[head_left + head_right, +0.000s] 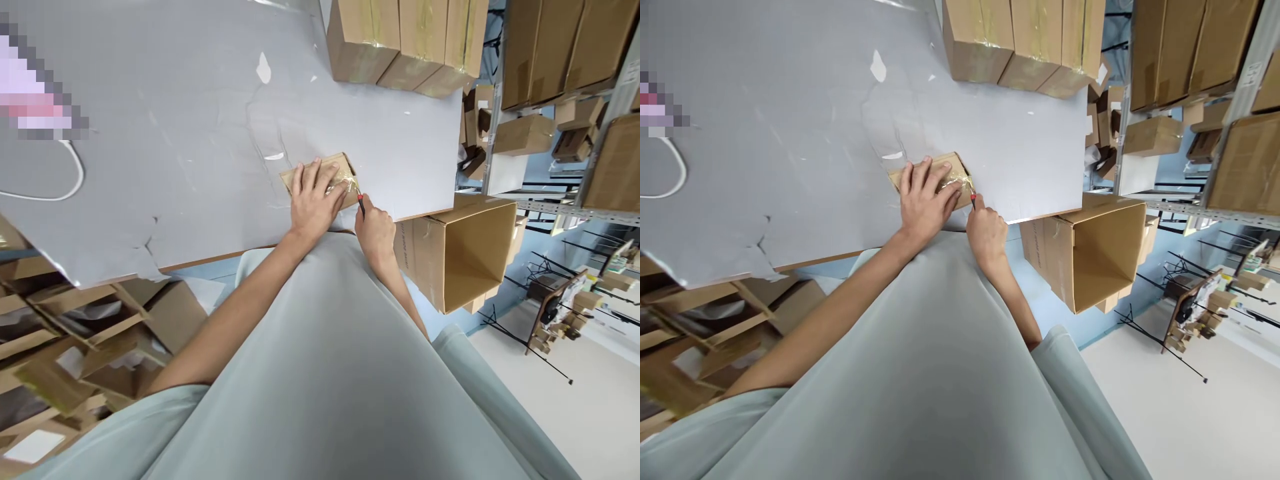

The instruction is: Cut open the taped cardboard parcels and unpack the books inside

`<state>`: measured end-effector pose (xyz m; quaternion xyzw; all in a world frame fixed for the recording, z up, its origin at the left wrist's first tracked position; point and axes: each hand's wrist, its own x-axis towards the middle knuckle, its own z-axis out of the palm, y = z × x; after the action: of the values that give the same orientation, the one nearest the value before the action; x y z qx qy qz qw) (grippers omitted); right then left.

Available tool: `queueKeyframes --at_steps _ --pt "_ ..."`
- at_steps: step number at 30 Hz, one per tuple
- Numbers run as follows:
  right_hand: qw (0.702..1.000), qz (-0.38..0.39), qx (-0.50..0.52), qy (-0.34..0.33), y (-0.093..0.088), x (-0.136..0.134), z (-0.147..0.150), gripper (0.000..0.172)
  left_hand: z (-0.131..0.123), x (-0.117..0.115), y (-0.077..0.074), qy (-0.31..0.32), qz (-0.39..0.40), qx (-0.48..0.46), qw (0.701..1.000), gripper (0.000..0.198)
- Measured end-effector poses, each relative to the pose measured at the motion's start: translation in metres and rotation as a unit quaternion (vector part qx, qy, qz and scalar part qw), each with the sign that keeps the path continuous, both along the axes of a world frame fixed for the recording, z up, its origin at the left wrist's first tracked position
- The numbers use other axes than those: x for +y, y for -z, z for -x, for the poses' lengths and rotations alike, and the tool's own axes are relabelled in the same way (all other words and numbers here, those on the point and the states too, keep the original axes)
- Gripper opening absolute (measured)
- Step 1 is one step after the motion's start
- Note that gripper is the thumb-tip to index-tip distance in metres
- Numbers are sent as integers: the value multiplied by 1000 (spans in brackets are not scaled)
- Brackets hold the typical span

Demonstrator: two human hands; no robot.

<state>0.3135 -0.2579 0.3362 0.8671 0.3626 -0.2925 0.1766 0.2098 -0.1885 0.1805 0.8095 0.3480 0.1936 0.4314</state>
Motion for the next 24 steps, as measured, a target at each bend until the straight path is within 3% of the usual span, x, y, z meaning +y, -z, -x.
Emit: queueKeyframes --at_steps 10,20,24 --pt "999 -9 -48 16 24 24 6 51 -10 4 5 -12 0 -50 999 51" --pt "999 -15 -41 22 8 18 2 47 -7 -2 1 -5 1 -61 998 52" --pt "998 -27 -20 45 7 -1 -4 46 -5 -2 0 3 -4 -58 998 53"
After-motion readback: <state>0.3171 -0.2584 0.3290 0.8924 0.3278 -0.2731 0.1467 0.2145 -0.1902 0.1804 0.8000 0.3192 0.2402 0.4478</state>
